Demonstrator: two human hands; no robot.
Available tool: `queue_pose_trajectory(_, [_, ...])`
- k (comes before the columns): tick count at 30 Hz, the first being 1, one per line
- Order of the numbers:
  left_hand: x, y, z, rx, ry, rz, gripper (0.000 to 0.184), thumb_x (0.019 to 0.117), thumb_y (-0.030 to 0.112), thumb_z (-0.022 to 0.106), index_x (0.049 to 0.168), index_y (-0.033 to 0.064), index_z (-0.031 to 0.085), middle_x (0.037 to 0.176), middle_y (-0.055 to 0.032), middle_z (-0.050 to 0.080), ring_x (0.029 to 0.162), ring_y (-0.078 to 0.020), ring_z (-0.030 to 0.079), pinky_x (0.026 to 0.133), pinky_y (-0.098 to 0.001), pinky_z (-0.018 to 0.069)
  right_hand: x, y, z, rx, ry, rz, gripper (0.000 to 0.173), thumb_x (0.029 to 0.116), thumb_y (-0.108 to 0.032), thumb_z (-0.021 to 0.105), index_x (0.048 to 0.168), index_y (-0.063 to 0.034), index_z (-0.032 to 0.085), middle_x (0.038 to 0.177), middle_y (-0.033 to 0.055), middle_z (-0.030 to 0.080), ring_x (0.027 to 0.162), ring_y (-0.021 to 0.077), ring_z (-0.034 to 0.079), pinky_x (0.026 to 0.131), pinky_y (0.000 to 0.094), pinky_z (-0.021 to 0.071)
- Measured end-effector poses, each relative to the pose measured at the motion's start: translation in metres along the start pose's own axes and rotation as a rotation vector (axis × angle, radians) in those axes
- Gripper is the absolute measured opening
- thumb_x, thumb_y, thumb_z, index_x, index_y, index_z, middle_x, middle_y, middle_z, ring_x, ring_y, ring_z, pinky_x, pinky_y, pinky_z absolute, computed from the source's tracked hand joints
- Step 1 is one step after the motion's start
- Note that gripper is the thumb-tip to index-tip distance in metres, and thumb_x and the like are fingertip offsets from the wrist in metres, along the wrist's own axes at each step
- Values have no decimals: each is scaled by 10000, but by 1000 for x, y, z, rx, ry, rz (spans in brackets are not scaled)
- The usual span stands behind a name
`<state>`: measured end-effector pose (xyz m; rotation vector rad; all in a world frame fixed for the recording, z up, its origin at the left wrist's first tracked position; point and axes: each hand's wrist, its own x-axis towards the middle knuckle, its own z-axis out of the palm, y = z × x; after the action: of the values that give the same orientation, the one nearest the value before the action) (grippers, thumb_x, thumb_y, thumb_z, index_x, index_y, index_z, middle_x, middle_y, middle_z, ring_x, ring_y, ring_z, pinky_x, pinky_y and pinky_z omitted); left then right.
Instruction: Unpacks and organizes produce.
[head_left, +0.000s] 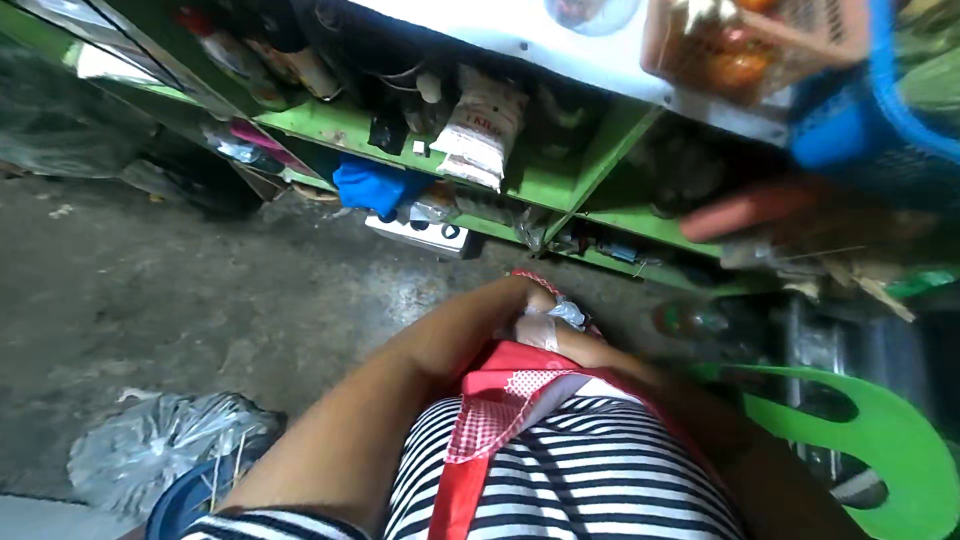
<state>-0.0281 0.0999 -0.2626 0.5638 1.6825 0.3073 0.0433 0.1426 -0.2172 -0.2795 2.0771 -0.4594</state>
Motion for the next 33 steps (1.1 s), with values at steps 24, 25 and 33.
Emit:
queue_pose_trajectory(24, [17, -56, 35, -569, 12, 333, 123, 988, 123, 596, 1045, 34, 659, 914, -13, 634, 799, -59, 592, 757, -299, 512, -28, 119, 16, 387, 216, -262, 358, 1051, -276, 519, 1220, -3, 679, 1167, 161, 700, 1125, 217, 652, 1025, 405, 502])
queue_pose_trajectory(25, [13, -53, 34, -580, 0, 340, 124, 985, 114, 600, 1058, 31, 656, 923, -13, 634, 806, -60, 590, 768, -304, 514, -29, 123, 17, 423, 209, -307, 355, 1048, -263, 525, 1228, 0, 680, 1176, 151, 703, 1132, 191, 652, 1033, 378, 502])
queue_pose_trajectory(33, [-1, -56, 44, -775, 129, 578, 190, 936, 28, 621, 1126, 37, 626, 914, 21, 625, 817, -13, 588, 770, -245, 514, -42, 124, -6, 648, -32, -281, 330, 980, -189, 625, 1298, -107, 653, 1202, -24, 686, 1086, 10, 620, 979, 232, 516])
